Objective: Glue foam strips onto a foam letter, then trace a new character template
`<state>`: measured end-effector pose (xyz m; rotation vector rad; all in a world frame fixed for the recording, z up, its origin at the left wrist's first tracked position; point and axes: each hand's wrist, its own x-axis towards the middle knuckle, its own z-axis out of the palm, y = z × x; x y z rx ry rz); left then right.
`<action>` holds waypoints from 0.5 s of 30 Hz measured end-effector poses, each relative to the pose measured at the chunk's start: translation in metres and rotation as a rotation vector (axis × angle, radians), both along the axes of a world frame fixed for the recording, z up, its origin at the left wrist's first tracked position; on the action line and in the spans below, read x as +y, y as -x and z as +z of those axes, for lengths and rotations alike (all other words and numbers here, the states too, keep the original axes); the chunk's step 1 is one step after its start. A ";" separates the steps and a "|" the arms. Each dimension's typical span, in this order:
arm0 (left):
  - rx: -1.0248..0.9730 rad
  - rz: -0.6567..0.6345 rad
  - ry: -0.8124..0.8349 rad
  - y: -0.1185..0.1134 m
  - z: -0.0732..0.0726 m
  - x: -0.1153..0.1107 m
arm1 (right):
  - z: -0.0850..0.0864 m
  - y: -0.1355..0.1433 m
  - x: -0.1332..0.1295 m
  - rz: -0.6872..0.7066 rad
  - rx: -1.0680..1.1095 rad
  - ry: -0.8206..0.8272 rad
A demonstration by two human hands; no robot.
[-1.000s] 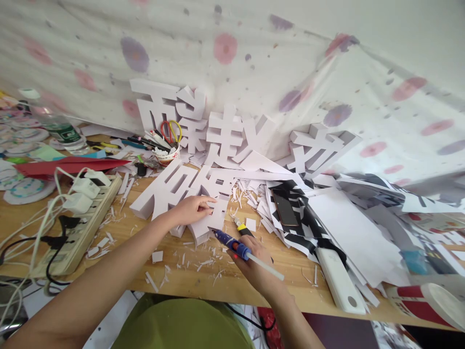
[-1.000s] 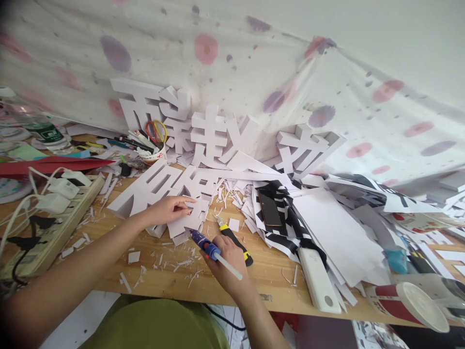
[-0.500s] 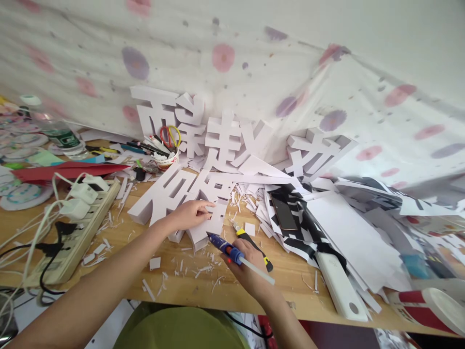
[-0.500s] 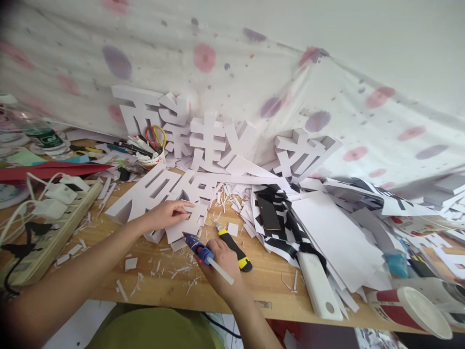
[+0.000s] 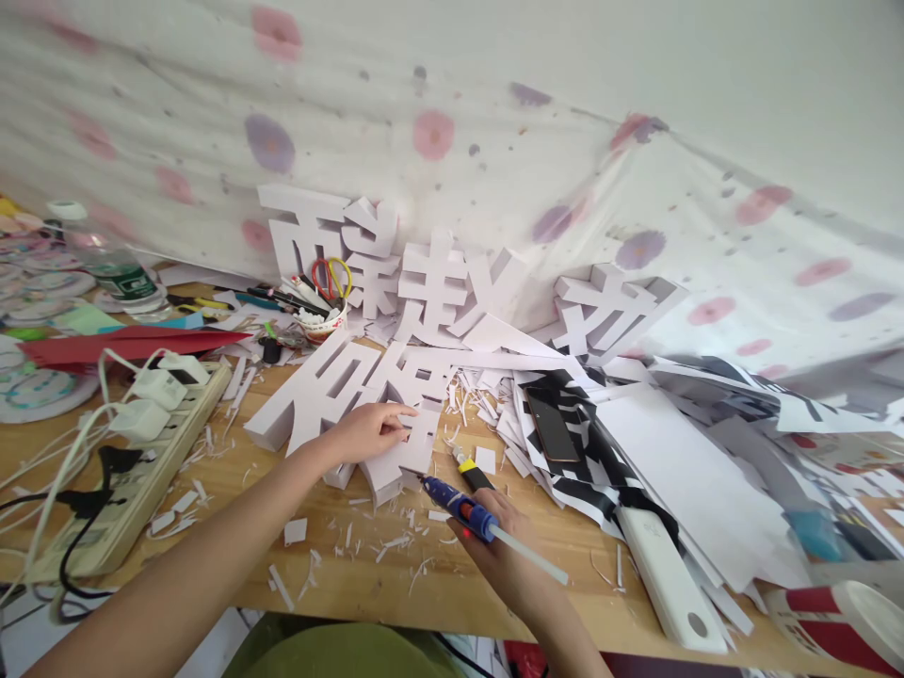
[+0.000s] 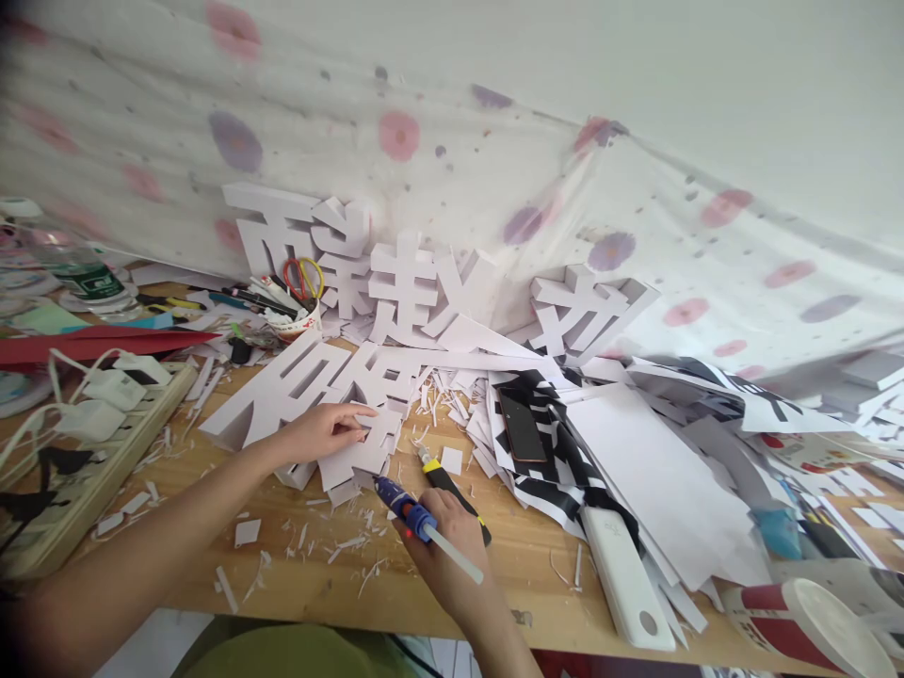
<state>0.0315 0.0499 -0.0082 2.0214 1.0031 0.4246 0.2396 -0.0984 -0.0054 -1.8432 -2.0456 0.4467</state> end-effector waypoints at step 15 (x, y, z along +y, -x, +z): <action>-0.004 0.001 0.007 0.000 -0.001 0.000 | -0.010 -0.013 0.001 -0.061 0.053 -0.022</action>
